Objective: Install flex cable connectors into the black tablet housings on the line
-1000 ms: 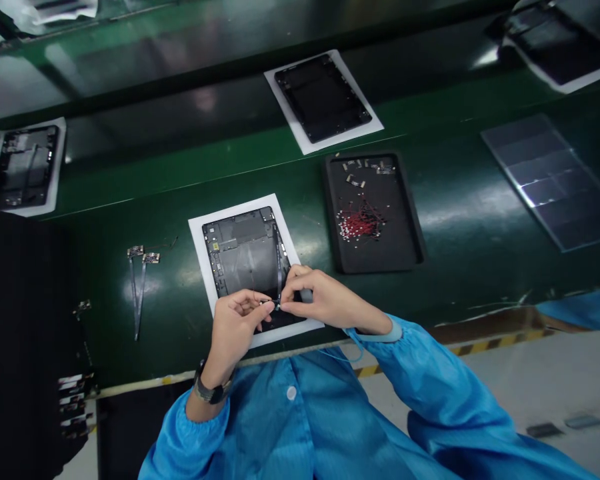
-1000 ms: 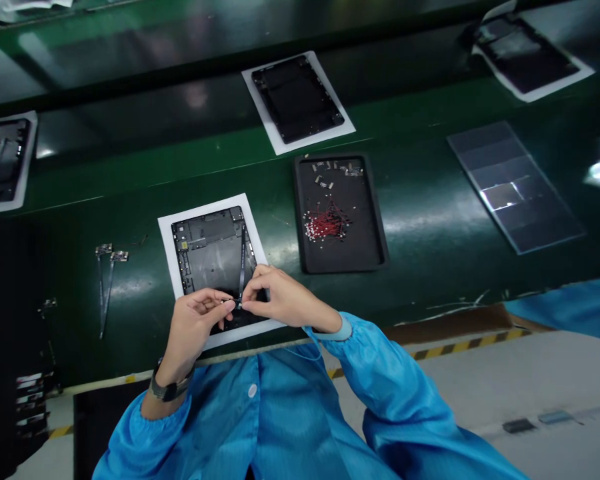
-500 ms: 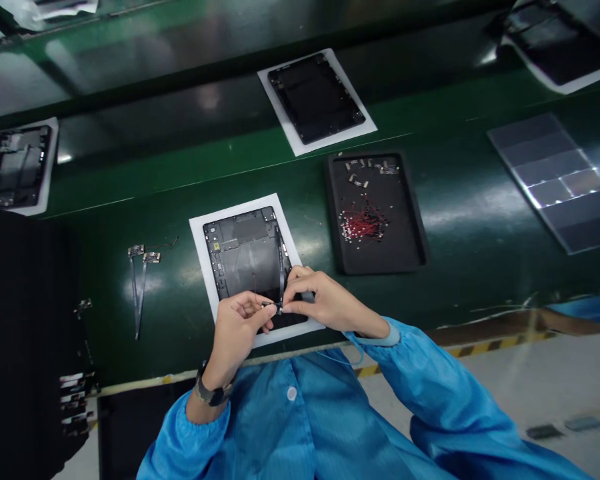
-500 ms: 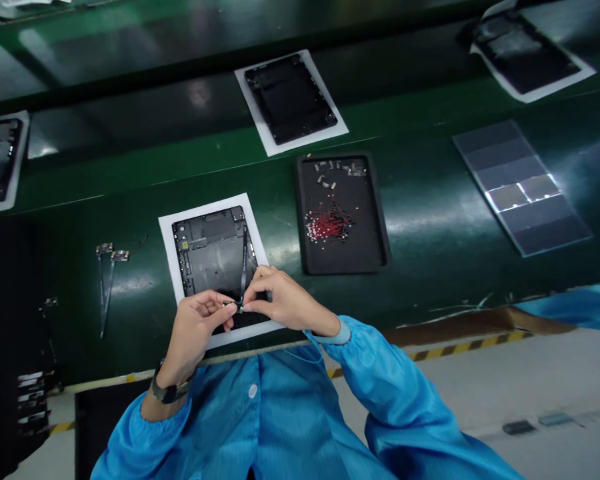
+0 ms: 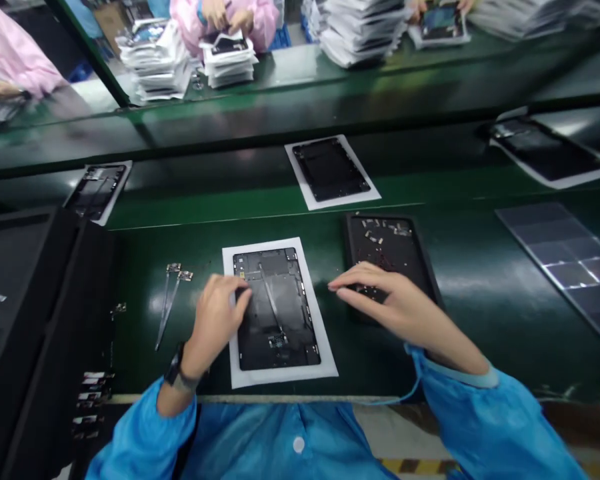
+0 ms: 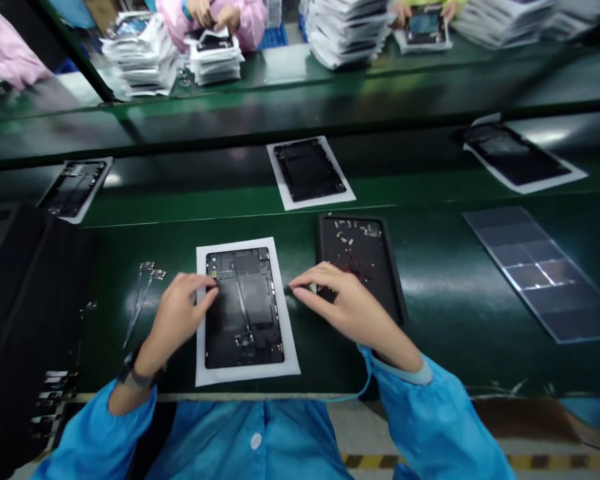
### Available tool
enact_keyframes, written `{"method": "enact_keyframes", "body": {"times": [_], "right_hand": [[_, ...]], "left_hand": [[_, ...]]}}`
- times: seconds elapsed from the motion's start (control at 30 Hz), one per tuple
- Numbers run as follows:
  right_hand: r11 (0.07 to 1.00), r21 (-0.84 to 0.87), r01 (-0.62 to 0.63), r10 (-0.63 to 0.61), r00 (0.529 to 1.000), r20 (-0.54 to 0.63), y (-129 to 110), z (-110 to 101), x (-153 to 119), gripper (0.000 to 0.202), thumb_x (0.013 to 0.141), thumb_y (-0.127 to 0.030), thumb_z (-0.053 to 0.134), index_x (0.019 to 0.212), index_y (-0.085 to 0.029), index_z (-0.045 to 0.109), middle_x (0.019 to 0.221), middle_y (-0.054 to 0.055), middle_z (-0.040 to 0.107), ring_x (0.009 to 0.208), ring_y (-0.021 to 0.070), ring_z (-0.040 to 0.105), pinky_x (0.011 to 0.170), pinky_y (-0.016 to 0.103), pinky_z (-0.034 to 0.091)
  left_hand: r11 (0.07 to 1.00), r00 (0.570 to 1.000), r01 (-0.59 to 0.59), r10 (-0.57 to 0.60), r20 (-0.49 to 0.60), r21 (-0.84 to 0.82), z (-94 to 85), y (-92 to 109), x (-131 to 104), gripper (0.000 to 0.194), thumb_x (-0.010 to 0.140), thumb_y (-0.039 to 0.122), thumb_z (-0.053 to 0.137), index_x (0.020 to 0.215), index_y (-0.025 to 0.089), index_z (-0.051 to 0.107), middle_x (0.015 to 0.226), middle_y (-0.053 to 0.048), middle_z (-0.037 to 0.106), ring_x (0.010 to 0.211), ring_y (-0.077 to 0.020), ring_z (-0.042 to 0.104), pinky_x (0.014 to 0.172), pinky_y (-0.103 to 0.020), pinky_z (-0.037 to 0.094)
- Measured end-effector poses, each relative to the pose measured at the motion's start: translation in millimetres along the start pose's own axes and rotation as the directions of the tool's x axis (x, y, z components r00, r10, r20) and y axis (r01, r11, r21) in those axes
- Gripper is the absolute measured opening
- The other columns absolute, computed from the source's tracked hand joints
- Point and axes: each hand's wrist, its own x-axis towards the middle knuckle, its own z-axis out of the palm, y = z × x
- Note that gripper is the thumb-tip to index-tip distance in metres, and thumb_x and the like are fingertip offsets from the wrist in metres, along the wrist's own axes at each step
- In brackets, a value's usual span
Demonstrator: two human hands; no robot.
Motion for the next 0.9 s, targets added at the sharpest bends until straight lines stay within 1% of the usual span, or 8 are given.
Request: {"method": "enact_keyframes", "body": {"times": [0.1,0.17,0.23,0.37,0.47,0.57,0.77,0.9], "right_hand": [[0.991,-0.124,-0.045,0.034,0.996,-0.085,4,-30,35,0.021,0.089,-0.037,0.060,0.094,-0.022,0.075,0.096,0.007,0.074,0.090,0.0253,0.067,0.083,0.037,0.051],[0.964,-0.212,-0.159,0.123,0.977,-0.175,14,-44,68,0.020,0.089,-0.032,0.060,0.095,-0.019,0.074,0.096,0.007,0.075,0.089,0.0237,0.068,0.083,0.033,0.051],[0.886,-0.279,-0.370,0.280,0.908,-0.312,30,-56,104,0.019,0.090,-0.024,0.059,0.101,-0.017,0.073,0.100,0.007,0.075,0.093,0.0222,0.068,0.085,0.029,0.050],[0.714,-0.268,-0.647,0.463,0.724,-0.511,65,-73,163,0.029,0.088,-0.021,0.061,0.112,-0.008,0.068,0.116,0.019,0.070,0.112,0.0304,0.063,0.093,0.035,0.048],[0.635,-0.209,-0.743,0.541,0.621,-0.567,86,-77,189,0.035,0.084,-0.026,0.066,0.109,-0.002,0.068,0.114,0.029,0.066,0.112,0.0377,0.062,0.089,0.043,0.050],[0.591,-0.157,-0.792,0.595,0.558,-0.579,101,-76,204,0.038,0.082,-0.032,0.070,0.105,-0.001,0.069,0.110,0.032,0.066,0.108,0.0393,0.064,0.084,0.044,0.052],[0.616,-0.108,-0.780,0.614,0.562,-0.555,116,-73,219,0.032,0.075,-0.036,0.075,0.090,-0.008,0.072,0.096,0.027,0.069,0.100,0.0389,0.067,0.077,0.042,0.053],[0.712,-0.085,-0.697,0.569,0.643,-0.512,113,-70,217,0.022,0.072,-0.036,0.075,0.073,-0.015,0.069,0.073,0.017,0.068,0.085,0.0345,0.069,0.066,0.038,0.052]], "left_hand": [[0.977,0.998,-0.066,0.062,0.028,0.202,-3.4,-19,61,0.021,0.084,0.021,0.063,0.104,0.015,0.068,0.111,-0.015,0.068,0.107,-0.0313,0.054,0.092,-0.042,0.041],[0.971,0.987,-0.079,0.045,0.152,0.227,-2.8,-28,96,0.018,0.081,0.019,0.067,0.098,0.014,0.069,0.096,-0.013,0.069,0.097,-0.0298,0.058,0.084,-0.039,0.043],[0.971,0.962,-0.123,0.066,0.264,0.203,-1.3,-32,117,0.002,0.079,0.016,0.067,0.080,0.016,0.069,0.073,-0.007,0.066,0.079,-0.0247,0.060,0.074,-0.034,0.043],[0.940,0.922,-0.275,0.199,0.333,0.201,1.4,-30,121,0.017,0.079,0.011,0.062,0.064,0.018,0.062,0.073,-0.006,0.065,0.077,-0.0211,0.059,0.070,-0.030,0.042],[0.897,0.898,-0.364,0.267,0.348,0.251,3.7,-27,117,0.014,0.083,0.009,0.056,0.073,0.018,0.061,0.081,-0.007,0.065,0.080,-0.0217,0.058,0.073,-0.031,0.043],[0.850,0.886,-0.419,0.305,0.348,0.320,-0.6,-27,142,0.016,0.084,0.006,0.051,0.080,0.018,0.060,0.086,-0.009,0.065,0.086,-0.0232,0.057,0.080,-0.033,0.044],[0.779,0.929,-0.367,0.282,0.239,0.508,-49.0,-49,273,0.027,0.078,-0.002,0.047,0.096,0.013,0.062,0.109,-0.018,0.062,0.108,-0.0290,0.051,0.095,-0.039,0.036],[0.753,0.959,-0.282,0.237,0.156,0.595,-74.2,-70,344,0.028,0.081,-0.003,0.044,0.098,0.009,0.063,0.108,-0.021,0.063,0.110,-0.0298,0.050,0.095,-0.040,0.034]]}}
